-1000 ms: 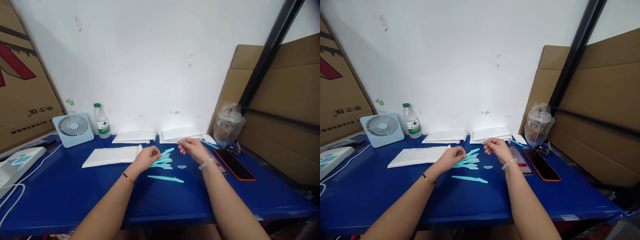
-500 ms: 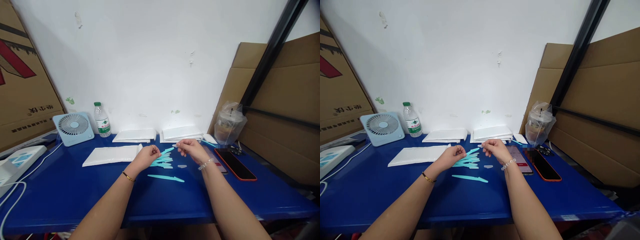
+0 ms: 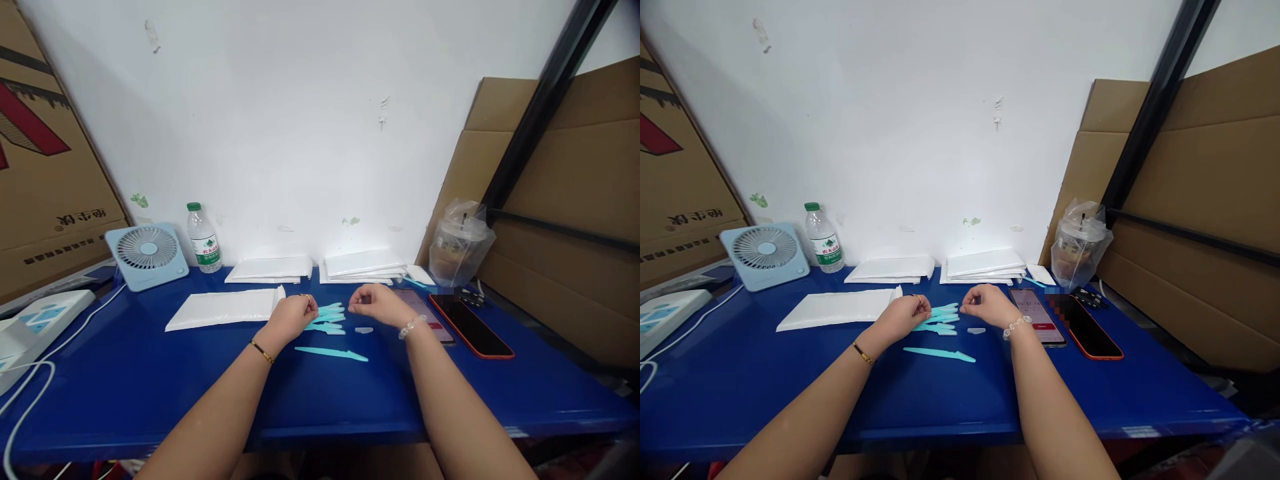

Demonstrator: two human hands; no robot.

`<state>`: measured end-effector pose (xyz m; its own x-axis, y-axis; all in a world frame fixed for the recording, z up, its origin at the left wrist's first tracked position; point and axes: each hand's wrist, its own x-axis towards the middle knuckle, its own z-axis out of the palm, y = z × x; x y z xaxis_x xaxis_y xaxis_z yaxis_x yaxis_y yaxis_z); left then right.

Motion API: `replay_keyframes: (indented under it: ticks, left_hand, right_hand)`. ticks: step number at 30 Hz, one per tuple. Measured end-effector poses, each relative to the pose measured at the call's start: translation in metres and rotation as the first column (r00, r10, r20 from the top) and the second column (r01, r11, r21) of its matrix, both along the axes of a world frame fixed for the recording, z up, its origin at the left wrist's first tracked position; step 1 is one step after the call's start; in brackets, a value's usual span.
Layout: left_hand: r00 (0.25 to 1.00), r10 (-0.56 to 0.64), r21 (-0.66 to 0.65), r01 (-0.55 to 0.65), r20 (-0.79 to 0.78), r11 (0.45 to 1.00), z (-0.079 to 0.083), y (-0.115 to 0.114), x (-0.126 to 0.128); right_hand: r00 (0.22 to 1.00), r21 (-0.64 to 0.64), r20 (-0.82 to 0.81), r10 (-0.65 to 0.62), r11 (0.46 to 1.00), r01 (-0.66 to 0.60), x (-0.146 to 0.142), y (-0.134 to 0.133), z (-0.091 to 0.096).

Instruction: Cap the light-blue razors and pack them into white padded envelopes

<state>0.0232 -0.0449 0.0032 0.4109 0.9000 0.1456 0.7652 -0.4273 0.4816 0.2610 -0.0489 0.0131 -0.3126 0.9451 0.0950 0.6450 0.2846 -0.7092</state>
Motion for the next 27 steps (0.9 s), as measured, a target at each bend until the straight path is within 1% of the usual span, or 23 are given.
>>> replay_keyframes:
  ticks: [1, 2, 4, 5, 7, 9, 12, 15, 17, 19, 21, 27]
  left_hand:
    - [1.0, -0.016, 0.026, 0.016, -0.008, 1.0, 0.002, -0.002, 0.0]
    - [0.998, -0.058, 0.037, 0.059, -0.007, 0.998, 0.004, -0.005, 0.0]
    - [0.978, -0.207, 0.011, 0.207, -0.012, 0.978, 0.009, -0.012, 0.003]
    - [0.957, -0.289, -0.022, 0.288, -0.024, 0.957, 0.011, -0.017, 0.004]
    - [0.91, -0.409, -0.096, 0.403, -0.061, 0.91, 0.012, -0.025, 0.008]
    - [0.893, -0.44, -0.136, 0.426, -0.096, 0.894, 0.01, -0.03, 0.012]
    - [0.92, -0.38, -0.112, 0.37, -0.094, 0.922, 0.008, -0.029, 0.013]
    - [0.972, -0.236, -0.078, 0.235, -0.008, 0.969, 0.01, -0.021, 0.007]
    - [0.988, -0.144, -0.082, 0.148, 0.054, 0.986, 0.013, -0.015, 0.001]
    - [0.992, -0.085, -0.091, 0.093, 0.088, 0.991, 0.016, -0.012, -0.004]
    - [0.993, -0.063, -0.102, 0.074, 0.101, 0.992, 0.016, -0.01, -0.007]
    - [0.992, -0.071, -0.1, 0.082, 0.108, 0.992, 0.015, -0.01, -0.005]
  right_hand:
    - [0.998, -0.029, 0.066, 0.016, 0.999, -0.014, 0.005, 0.001, -0.002]
    - [0.991, -0.073, 0.129, 0.039, 0.997, -0.029, 0.009, 0.002, -0.003]
    - [0.968, -0.15, 0.239, 0.077, 0.988, -0.042, 0.013, 0.003, -0.007]
    - [0.957, -0.169, 0.276, 0.089, 0.985, -0.043, 0.013, 0.004, -0.009]
    - [0.954, -0.165, 0.289, 0.082, 0.986, -0.034, 0.011, 0.004, -0.01]
    - [0.975, -0.164, 0.216, 0.059, 0.986, -0.023, 0.01, 0.003, -0.008]
    - [0.998, -0.206, 0.019, 0.053, 0.977, -0.048, 0.012, 0.0, -0.001]
    - [0.986, -0.247, -0.152, 0.072, 0.963, -0.108, 0.015, -0.004, 0.008]
    - [0.97, -0.244, -0.229, 0.083, 0.96, -0.14, 0.016, -0.006, 0.013]
    - [0.958, -0.229, -0.269, 0.1, 0.959, -0.164, 0.015, -0.008, 0.016]
    - [0.951, -0.221, -0.288, 0.111, 0.959, -0.179, 0.013, -0.01, 0.018]
    - [0.945, -0.237, -0.304, 0.122, 0.951, -0.199, 0.007, -0.012, 0.019]
